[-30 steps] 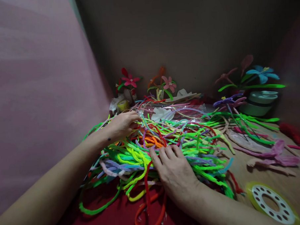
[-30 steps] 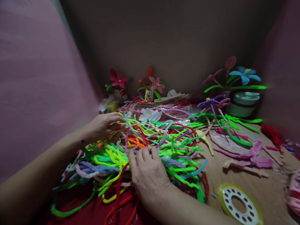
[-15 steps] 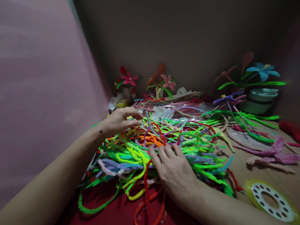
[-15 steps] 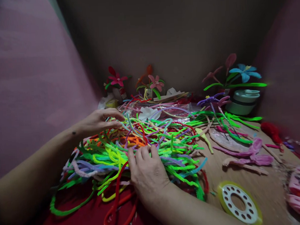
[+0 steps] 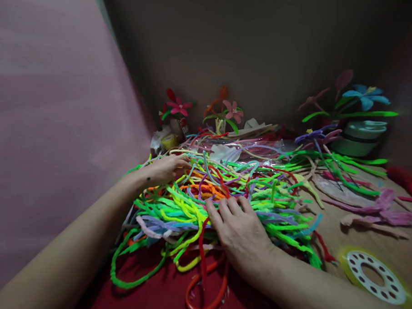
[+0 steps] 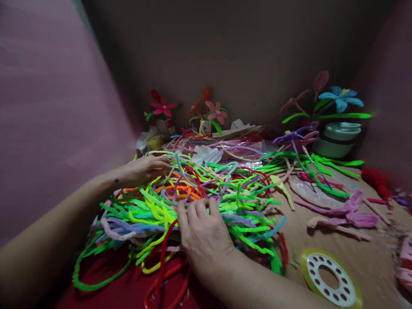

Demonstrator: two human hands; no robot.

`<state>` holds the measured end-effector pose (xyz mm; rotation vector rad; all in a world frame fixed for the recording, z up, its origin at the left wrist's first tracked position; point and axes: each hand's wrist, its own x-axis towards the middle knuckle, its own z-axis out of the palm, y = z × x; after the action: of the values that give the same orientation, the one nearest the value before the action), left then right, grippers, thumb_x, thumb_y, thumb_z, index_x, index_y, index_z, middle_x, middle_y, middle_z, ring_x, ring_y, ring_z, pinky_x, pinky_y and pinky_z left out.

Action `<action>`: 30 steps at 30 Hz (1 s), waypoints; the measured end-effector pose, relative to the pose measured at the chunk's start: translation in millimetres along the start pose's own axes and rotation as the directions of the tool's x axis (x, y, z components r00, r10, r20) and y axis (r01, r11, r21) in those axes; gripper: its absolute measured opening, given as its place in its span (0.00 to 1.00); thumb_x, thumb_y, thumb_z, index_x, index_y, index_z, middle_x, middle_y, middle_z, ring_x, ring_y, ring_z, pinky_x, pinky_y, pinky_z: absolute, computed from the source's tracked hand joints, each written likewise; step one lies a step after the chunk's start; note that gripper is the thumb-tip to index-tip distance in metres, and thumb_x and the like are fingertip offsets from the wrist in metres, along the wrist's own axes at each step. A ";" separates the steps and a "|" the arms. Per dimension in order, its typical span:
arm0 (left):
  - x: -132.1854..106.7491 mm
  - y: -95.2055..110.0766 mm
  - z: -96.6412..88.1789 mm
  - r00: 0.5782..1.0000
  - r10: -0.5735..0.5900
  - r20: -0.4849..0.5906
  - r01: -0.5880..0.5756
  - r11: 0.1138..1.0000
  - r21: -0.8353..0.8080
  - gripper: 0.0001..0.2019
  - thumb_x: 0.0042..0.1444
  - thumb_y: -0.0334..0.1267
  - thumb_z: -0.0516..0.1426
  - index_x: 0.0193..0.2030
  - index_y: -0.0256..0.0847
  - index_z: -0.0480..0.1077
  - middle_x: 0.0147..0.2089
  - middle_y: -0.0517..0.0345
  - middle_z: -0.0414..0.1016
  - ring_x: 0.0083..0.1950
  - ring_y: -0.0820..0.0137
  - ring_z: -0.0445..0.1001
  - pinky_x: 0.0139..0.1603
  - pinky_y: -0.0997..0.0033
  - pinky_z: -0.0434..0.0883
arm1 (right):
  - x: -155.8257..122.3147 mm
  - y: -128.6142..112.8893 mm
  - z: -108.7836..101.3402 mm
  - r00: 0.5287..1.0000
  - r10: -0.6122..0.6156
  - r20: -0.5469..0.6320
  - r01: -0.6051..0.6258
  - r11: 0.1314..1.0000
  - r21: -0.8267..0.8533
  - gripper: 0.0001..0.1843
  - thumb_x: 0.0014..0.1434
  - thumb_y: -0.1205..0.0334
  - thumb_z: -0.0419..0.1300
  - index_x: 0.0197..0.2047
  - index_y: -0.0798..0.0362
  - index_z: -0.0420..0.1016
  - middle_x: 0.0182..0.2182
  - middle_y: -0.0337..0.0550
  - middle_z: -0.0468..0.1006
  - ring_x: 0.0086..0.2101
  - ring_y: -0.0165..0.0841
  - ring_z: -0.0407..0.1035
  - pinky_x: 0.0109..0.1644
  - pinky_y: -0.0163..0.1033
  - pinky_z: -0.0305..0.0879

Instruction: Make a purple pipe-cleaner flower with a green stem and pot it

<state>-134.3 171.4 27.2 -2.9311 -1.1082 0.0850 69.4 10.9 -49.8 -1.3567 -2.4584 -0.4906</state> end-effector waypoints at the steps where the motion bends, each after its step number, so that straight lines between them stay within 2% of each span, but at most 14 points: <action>1: -0.2 -2.2 -0.4 1.000 -0.007 0.005 0.007 0.999 -0.034 0.14 0.58 0.36 0.49 0.46 0.45 0.74 0.50 0.57 0.73 0.49 0.70 0.69 0.50 0.73 0.62 | -0.1 0.0 -0.1 1.000 -0.002 -0.001 0.002 1.000 0.000 0.25 0.60 0.66 0.48 0.61 0.62 0.59 0.39 0.56 0.73 0.38 0.46 0.64 0.43 0.53 0.60; 6: -1.2 -3.2 -2.5 0.992 -0.128 -0.021 0.119 0.963 -0.240 0.15 0.55 0.41 0.52 0.45 0.42 0.74 0.51 0.54 0.73 0.50 0.66 0.70 0.52 0.70 0.64 | 0.2 -0.5 0.0 1.000 -0.006 0.000 0.006 1.000 -0.003 0.25 0.61 0.66 0.48 0.61 0.63 0.59 0.39 0.56 0.73 0.39 0.46 0.65 0.43 0.52 0.60; 9: -4.0 1.2 -10.9 0.963 -0.264 -0.044 0.225 0.888 -0.401 0.18 0.53 0.44 0.53 0.45 0.37 0.74 0.47 0.53 0.76 0.46 0.66 0.72 0.49 0.69 0.66 | 0.6 -0.6 0.2 1.000 -0.001 0.001 0.001 1.000 -0.003 0.25 0.60 0.66 0.48 0.60 0.63 0.59 0.38 0.57 0.73 0.39 0.46 0.65 0.43 0.52 0.60; 12: -9.9 6.2 -23.8 0.945 -0.327 -0.002 0.285 0.825 -0.489 0.19 0.51 0.45 0.54 0.45 0.37 0.74 0.44 0.54 0.78 0.45 0.66 0.73 0.49 0.69 0.66 | 0.6 -0.1 0.6 1.000 0.001 -0.006 -0.001 1.000 0.002 0.25 0.60 0.67 0.48 0.60 0.63 0.60 0.39 0.57 0.73 0.38 0.46 0.65 0.42 0.52 0.60; 16: -18.2 15.8 -33.7 0.948 -0.312 0.057 0.299 0.818 -0.492 0.19 0.51 0.48 0.54 0.44 0.40 0.75 0.43 0.57 0.78 0.44 0.67 0.73 0.47 0.72 0.66 | 0.7 0.4 2.0 1.000 0.000 -0.024 0.001 1.000 0.008 0.25 0.60 0.66 0.48 0.60 0.63 0.60 0.38 0.56 0.73 0.38 0.46 0.65 0.42 0.53 0.60; 18: -19.8 22.6 -33.0 0.956 -0.260 0.138 0.294 0.837 -0.462 0.18 0.51 0.48 0.54 0.44 0.42 0.75 0.41 0.59 0.78 0.41 0.68 0.73 0.42 0.75 0.67 | 1.0 0.2 2.5 1.000 0.000 -0.027 0.000 1.000 0.006 0.25 0.60 0.64 0.49 0.60 0.63 0.60 0.39 0.56 0.73 0.39 0.46 0.65 0.42 0.53 0.60; 20: -19.5 28.9 -30.1 0.951 -0.214 0.224 0.288 0.879 -0.381 0.16 0.49 0.47 0.55 0.40 0.42 0.77 0.34 0.60 0.77 0.35 0.70 0.72 0.34 0.77 0.66 | 1.2 -0.4 2.6 1.000 0.003 -0.023 -0.003 1.000 0.009 0.26 0.60 0.62 0.49 0.60 0.63 0.60 0.39 0.57 0.73 0.39 0.47 0.65 0.43 0.54 0.60; 22: -18.6 32.2 -26.8 0.946 -0.212 0.245 0.284 0.907 -0.311 0.14 0.49 0.46 0.55 0.32 0.40 0.77 0.27 0.60 0.74 0.30 0.71 0.69 0.29 0.78 0.63 | 1.4 -1.0 2.4 1.000 0.006 -0.021 -0.006 1.000 0.011 0.26 0.60 0.61 0.49 0.60 0.63 0.60 0.39 0.58 0.73 0.39 0.47 0.65 0.43 0.54 0.60; 25: -18.3 28.7 -22.5 0.930 -0.314 0.193 0.364 0.863 -0.350 0.14 0.48 0.46 0.55 0.27 0.38 0.76 0.23 0.59 0.71 0.26 0.71 0.67 0.27 0.76 0.62 | 1.3 -1.8 2.2 1.000 0.011 -0.029 -0.010 1.000 0.018 0.25 0.60 0.63 0.49 0.60 0.64 0.59 0.40 0.57 0.73 0.40 0.46 0.65 0.42 0.53 0.61; 28: -20.2 18.8 -17.8 0.877 -0.459 0.142 0.475 0.782 -0.404 0.14 0.45 0.48 0.57 0.24 0.38 0.74 0.19 0.61 0.65 0.22 0.74 0.62 0.22 0.76 0.58 | 1.0 -2.1 2.9 0.999 0.023 -0.049 -0.021 0.999 0.038 0.26 0.61 0.62 0.49 0.60 0.64 0.59 0.40 0.57 0.72 0.40 0.47 0.64 0.43 0.54 0.60; 30: -22.1 14.0 -15.0 0.850 -0.508 0.141 0.507 0.715 -0.482 0.15 0.44 0.49 0.58 0.21 0.37 0.71 0.16 0.63 0.60 0.19 0.76 0.57 0.19 0.76 0.54 | 0.9 -2.1 3.9 0.998 0.028 -0.061 -0.025 0.999 0.048 0.26 0.60 0.62 0.49 0.60 0.65 0.58 0.40 0.57 0.72 0.40 0.47 0.64 0.44 0.55 0.60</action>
<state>-140.8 146.4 42.9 -2.8578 -2.1919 -0.2555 66.9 12.2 -53.3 -1.3342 -2.3844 -0.4581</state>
